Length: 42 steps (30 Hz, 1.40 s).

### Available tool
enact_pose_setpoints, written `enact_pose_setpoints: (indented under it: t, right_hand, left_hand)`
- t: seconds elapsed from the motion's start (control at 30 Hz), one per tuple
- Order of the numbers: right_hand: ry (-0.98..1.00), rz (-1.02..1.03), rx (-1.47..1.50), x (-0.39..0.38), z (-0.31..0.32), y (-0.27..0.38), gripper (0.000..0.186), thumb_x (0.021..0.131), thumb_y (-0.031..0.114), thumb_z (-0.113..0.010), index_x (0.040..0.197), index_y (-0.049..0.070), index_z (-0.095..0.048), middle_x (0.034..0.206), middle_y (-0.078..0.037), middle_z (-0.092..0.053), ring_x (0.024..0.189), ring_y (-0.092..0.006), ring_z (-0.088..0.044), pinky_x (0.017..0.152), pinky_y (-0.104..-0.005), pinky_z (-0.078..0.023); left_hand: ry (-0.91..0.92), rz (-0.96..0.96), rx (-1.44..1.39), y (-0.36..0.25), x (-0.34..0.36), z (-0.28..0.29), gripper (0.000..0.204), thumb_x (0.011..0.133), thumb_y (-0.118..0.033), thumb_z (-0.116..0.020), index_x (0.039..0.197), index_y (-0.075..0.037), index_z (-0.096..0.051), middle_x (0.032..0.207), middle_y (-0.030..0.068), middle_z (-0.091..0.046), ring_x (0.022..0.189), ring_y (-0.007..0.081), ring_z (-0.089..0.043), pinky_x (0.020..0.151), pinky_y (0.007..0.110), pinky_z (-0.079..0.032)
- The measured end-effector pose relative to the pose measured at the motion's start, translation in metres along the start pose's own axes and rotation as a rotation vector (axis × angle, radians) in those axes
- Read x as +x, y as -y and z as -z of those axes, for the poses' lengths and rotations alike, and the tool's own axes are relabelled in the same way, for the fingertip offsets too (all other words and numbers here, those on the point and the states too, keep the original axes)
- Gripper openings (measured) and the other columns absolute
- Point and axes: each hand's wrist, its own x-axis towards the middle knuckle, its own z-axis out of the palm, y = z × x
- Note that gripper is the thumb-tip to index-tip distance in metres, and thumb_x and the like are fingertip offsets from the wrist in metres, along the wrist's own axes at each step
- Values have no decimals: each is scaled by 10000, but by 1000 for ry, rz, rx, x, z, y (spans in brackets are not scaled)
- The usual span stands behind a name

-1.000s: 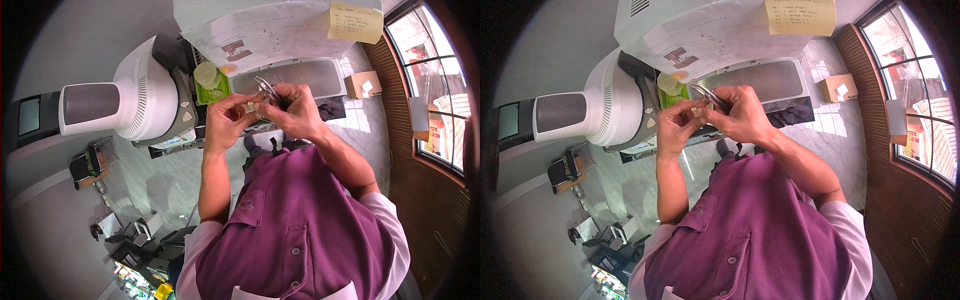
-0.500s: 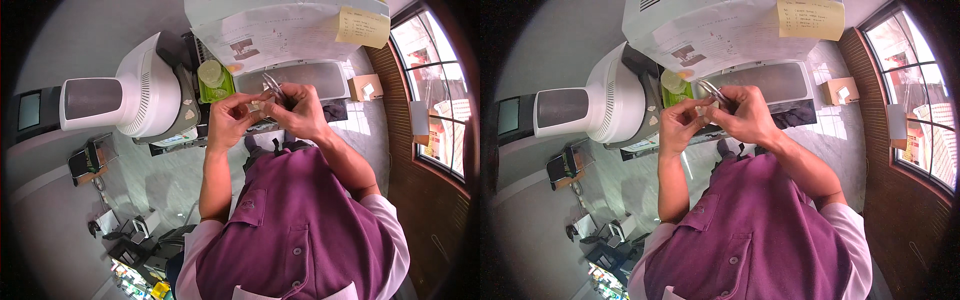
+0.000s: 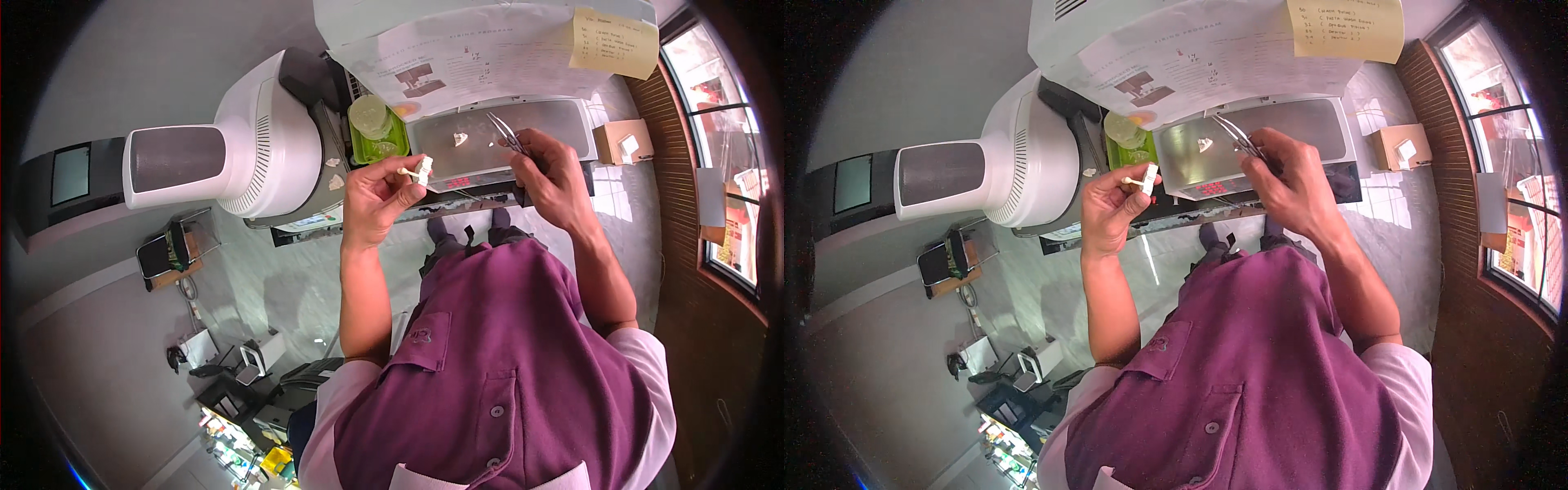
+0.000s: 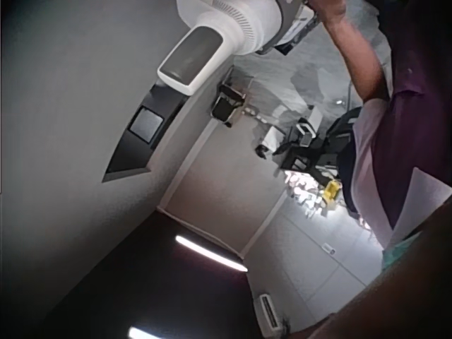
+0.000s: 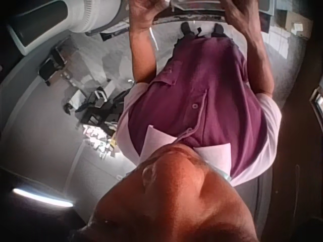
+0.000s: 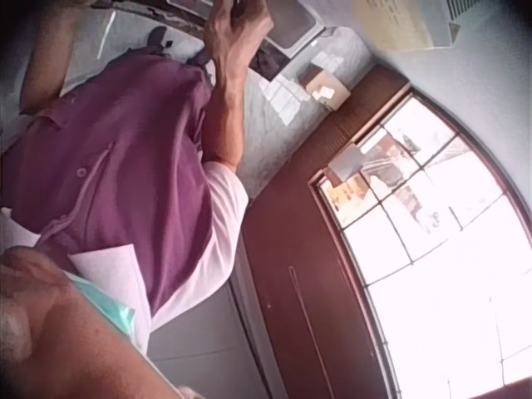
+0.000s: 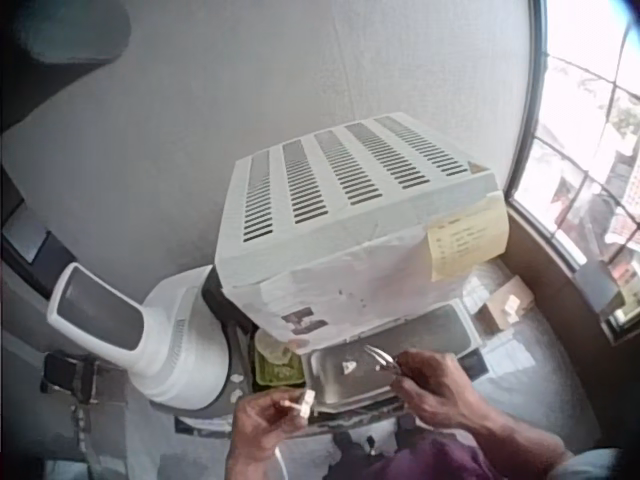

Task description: The person applies a substance to small dental prosthetics using a brush and a thin tool, then places the items into a laboratory furnace and operates the device controls.

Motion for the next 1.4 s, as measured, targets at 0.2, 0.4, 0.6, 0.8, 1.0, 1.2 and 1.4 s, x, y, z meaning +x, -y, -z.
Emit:
enact_pose_setpoints:
  t: [0.2, 0.4, 0.6, 0.8, 1.0, 1.2, 1.4]
  right_hand:
    - [45, 0, 0, -2, -3, -4, 233, 925, 135, -558, 1001, -66, -647, 643, -64, -533, 606, -114, -462, 558, -324, -390]
    - [129, 16, -47, -8, -11, 3, 225, 901, 96, -535, 981, -70, -664, 652, -72, -570, 603, -124, -494, 566, -317, -411]
    - [352, 78, -181, -29, -46, -29, 168, 836, 106, -618, 856, -51, -678, 722, -247, -630, 684, -377, -644, 674, -455, -497]
    - [526, 26, -267, -32, -137, -132, 193, 865, 130, -623, 910, -49, -682, 765, -219, -670, 671, -296, -652, 671, -419, -512]
    - [500, -356, -18, -10, -237, -206, 256, 876, 205, -617, 880, -37, -700, 764, -188, -701, 732, -292, -715, 707, -452, -553]
    - [127, -519, 178, 1, -298, -212, 245, 899, 191, -659, 939, -40, -729, 733, -138, -739, 655, -232, -748, 619, -360, -600]
    - [-23, -618, 167, 18, -323, -227, 312, 896, 281, -719, 959, -23, -747, 792, -175, -755, 693, -258, -761, 684, -376, -605]
  left_hand:
    - [21, 10, 0, -2, -1, 8, 392, 870, -76, -820, 1230, 19, -698, 1036, 61, -733, 844, 60, -631, 814, 228, -521]
    - [47, 13, -6, -6, -4, 21, 386, 882, -93, -812, 1228, 29, -692, 1054, 69, -735, 843, 59, -631, 804, 227, -521]
    - [-24, 6, 26, -20, -13, 41, 398, 871, -111, -828, 1220, 25, -697, 1016, 77, -737, 850, 68, -618, 796, 224, -491]
    - [-60, -17, 137, -18, -25, 72, 397, 876, -131, -821, 1219, 21, -693, 1023, 81, -736, 821, 75, -596, 739, 228, -462]
    - [-113, 45, 192, -15, -33, 90, 347, 875, -87, -819, 1171, 45, -694, 964, 68, -723, 817, 78, -614, 769, 237, -494]
    - [-176, -18, 310, -17, -38, 104, 286, 844, -112, -857, 1067, 16, -731, 782, -40, -665, 598, -9, -454, 543, 180, -349]
    - [-220, -15, 525, -26, -40, 111, 334, 799, -218, -901, 989, 14, -755, 811, 46, -740, 525, 10, -536, 473, 184, -380]
